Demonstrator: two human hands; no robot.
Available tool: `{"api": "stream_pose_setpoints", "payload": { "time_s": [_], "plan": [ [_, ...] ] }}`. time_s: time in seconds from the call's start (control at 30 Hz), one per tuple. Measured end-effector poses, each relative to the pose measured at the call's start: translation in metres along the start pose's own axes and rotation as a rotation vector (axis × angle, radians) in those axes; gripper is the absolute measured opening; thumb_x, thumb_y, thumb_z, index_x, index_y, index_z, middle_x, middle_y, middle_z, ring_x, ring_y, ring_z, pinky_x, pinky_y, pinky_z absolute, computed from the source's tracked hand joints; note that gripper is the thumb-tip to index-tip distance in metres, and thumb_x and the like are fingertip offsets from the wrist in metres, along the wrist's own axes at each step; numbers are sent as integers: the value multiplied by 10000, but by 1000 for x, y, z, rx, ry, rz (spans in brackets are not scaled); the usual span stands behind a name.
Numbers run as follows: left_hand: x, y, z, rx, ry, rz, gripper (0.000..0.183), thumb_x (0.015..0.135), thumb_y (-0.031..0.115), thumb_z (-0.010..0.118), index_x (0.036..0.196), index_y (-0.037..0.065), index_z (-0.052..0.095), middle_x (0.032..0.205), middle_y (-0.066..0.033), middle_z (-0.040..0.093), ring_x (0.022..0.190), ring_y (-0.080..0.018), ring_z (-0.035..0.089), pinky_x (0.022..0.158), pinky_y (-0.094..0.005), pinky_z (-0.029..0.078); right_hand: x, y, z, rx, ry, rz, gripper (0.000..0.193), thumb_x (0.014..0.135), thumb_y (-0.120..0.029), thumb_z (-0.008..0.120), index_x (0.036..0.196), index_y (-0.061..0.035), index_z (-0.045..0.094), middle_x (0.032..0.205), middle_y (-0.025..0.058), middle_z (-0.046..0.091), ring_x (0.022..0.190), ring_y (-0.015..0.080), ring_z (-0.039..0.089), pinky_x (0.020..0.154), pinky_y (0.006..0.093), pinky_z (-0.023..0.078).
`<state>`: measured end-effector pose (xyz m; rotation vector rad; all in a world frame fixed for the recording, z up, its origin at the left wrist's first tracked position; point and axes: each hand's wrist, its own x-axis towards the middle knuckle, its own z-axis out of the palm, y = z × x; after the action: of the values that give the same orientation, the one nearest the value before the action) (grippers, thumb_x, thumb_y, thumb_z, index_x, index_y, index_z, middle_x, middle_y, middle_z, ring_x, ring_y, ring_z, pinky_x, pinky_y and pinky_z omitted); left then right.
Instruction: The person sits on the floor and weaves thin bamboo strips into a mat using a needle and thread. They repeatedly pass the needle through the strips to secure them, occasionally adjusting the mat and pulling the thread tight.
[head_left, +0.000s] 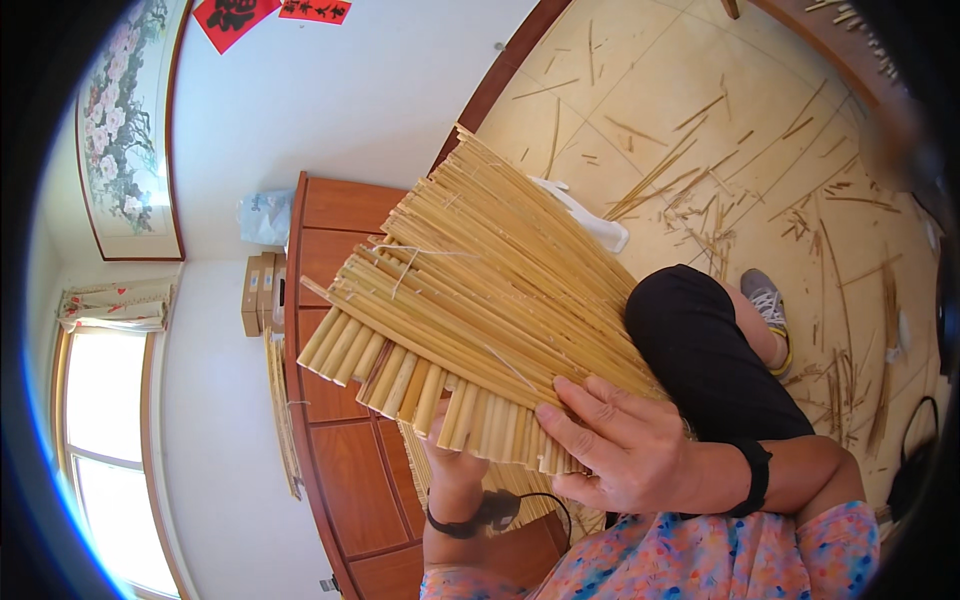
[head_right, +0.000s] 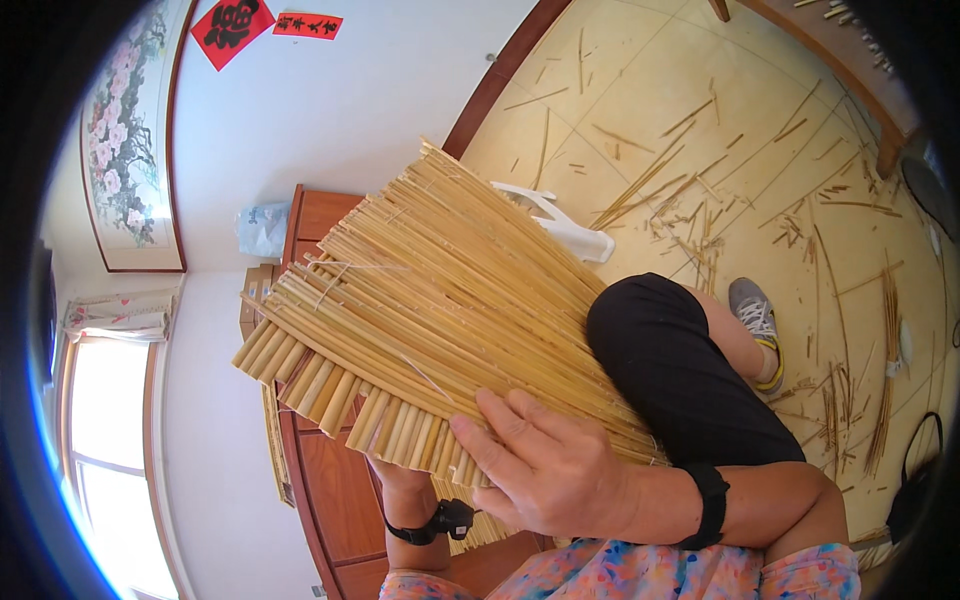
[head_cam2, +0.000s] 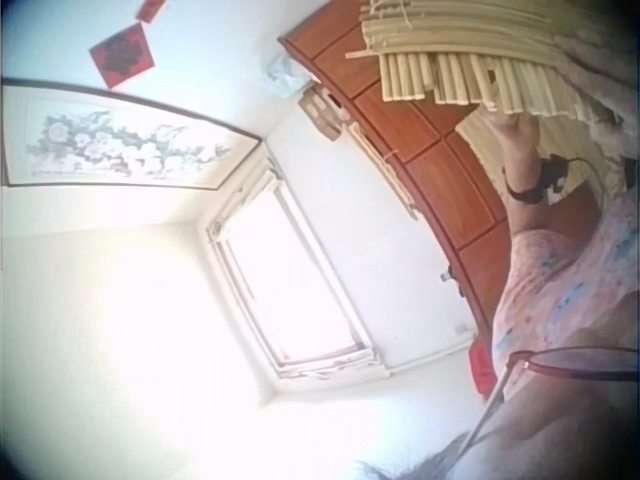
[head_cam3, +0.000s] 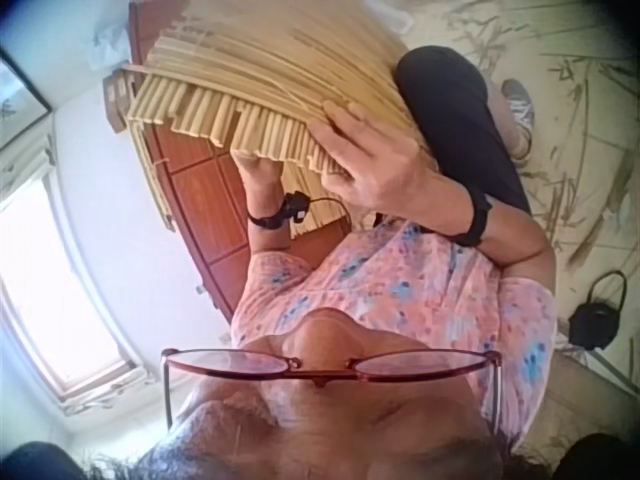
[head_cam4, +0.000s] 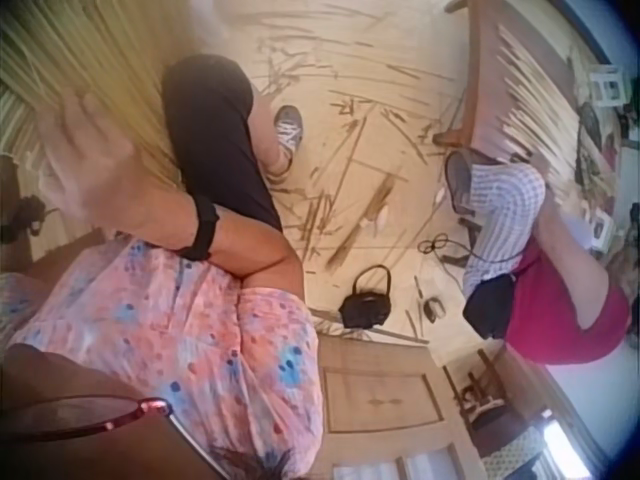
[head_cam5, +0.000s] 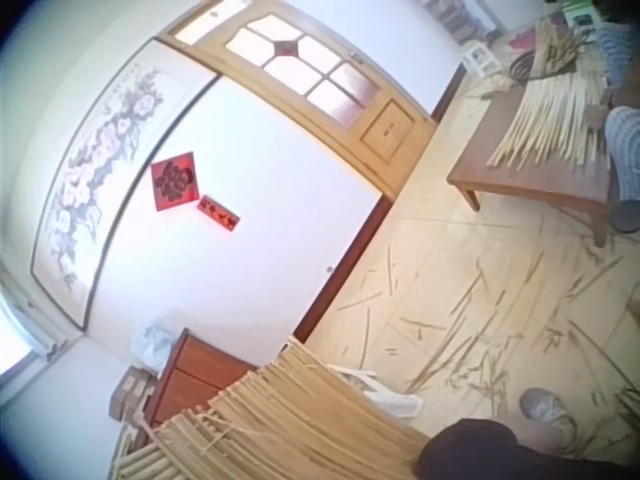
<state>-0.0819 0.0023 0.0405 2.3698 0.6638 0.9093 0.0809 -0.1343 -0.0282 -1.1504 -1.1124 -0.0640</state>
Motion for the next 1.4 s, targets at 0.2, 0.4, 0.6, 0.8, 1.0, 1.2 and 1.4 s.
{"api": "stream_pose_setpoints", "payload": {
  "time_s": [0.2,0.4,0.6,0.8,1.0,1.2,1.4],
  "plan": [
    [1,-2,-5,57,-72,33,212,855,33,701,1062,-13,707,1056,-187,712,927,-270,702,814,-370,543,0,0,0,-7,-6,-12,489,645,-152,778,1096,27,712,1033,235,706,867,353,710,746,370,612],
    [-5,0,-9,21,-80,4,257,858,8,669,1111,-34,686,1079,-174,698,964,-265,685,832,-374,527,-1,-2,-3,1,-8,18,535,626,-165,783,1122,21,706,1037,229,706,869,344,714,740,362,609],
    [1,21,-13,128,-185,-18,293,864,8,635,1151,-28,680,1014,-141,697,943,-273,672,863,-391,505,3,-2,-2,-7,-31,32,559,615,-166,776,1136,21,702,1048,221,709,870,333,719,730,355,609],
    [14,32,-11,427,-268,167,349,780,30,663,1127,23,700,985,-151,704,951,-373,665,905,-451,484,5,-2,-2,-34,-45,7,564,608,-173,772,1131,28,704,1049,225,710,868,338,719,737,362,613],
    [22,36,3,448,-232,171,105,834,47,697,926,8,732,891,-113,738,802,-277,727,737,-337,541,3,-3,-4,-71,-40,-1,596,615,-179,776,1166,31,688,1080,234,701,870,353,718,772,376,609],
    [25,46,1,310,-296,48,162,847,39,676,998,5,723,962,-121,735,891,-296,716,788,-351,538,4,-4,-5,-41,-66,19,631,656,-175,773,1239,28,648,1110,236,683,875,364,706,797,379,598],
    [22,49,5,251,-238,-48,196,851,37,666,1035,-9,714,980,-131,731,923,-306,707,800,-348,530,8,-6,-5,-91,-54,13,594,578,-136,756,1136,58,696,1055,240,714,867,355,730,774,377,611]
  ]
}}
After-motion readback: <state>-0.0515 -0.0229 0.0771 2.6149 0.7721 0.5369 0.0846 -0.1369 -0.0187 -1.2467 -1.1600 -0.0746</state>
